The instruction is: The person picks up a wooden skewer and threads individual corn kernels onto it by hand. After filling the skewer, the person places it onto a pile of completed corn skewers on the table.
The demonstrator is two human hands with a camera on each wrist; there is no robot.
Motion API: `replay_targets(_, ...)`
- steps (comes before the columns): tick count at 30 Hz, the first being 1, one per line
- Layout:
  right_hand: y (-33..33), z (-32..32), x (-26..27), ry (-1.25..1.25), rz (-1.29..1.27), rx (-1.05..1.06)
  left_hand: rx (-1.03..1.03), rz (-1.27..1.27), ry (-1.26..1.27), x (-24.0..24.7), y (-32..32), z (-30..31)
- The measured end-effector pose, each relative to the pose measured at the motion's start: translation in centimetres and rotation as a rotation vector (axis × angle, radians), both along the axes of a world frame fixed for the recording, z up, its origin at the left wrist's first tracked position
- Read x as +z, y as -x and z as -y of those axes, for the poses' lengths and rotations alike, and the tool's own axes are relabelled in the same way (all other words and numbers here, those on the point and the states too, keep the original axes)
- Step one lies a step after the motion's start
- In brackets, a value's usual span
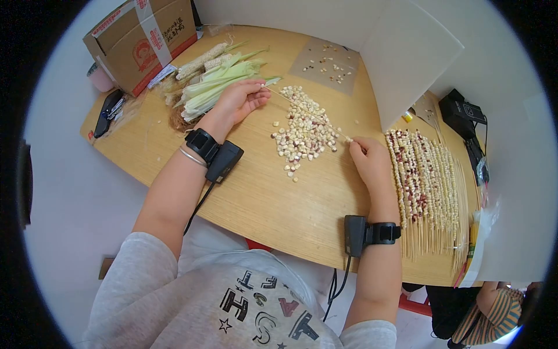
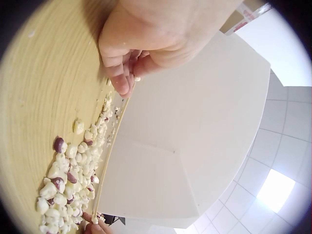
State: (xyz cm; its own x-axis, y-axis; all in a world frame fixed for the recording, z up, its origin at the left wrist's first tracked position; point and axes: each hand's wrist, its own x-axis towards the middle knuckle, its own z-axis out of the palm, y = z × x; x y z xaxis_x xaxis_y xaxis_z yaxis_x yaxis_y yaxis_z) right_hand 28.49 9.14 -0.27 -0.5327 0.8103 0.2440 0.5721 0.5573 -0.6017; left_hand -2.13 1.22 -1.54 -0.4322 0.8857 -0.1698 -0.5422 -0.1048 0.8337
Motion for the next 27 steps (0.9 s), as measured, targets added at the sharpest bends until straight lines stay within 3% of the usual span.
replay_targets(27, -0.06, -0.03, -0.12, 0.009, -0.003, -0.01, 0.007, -0.036, -0.005, 0.43, -0.28, 0.35)
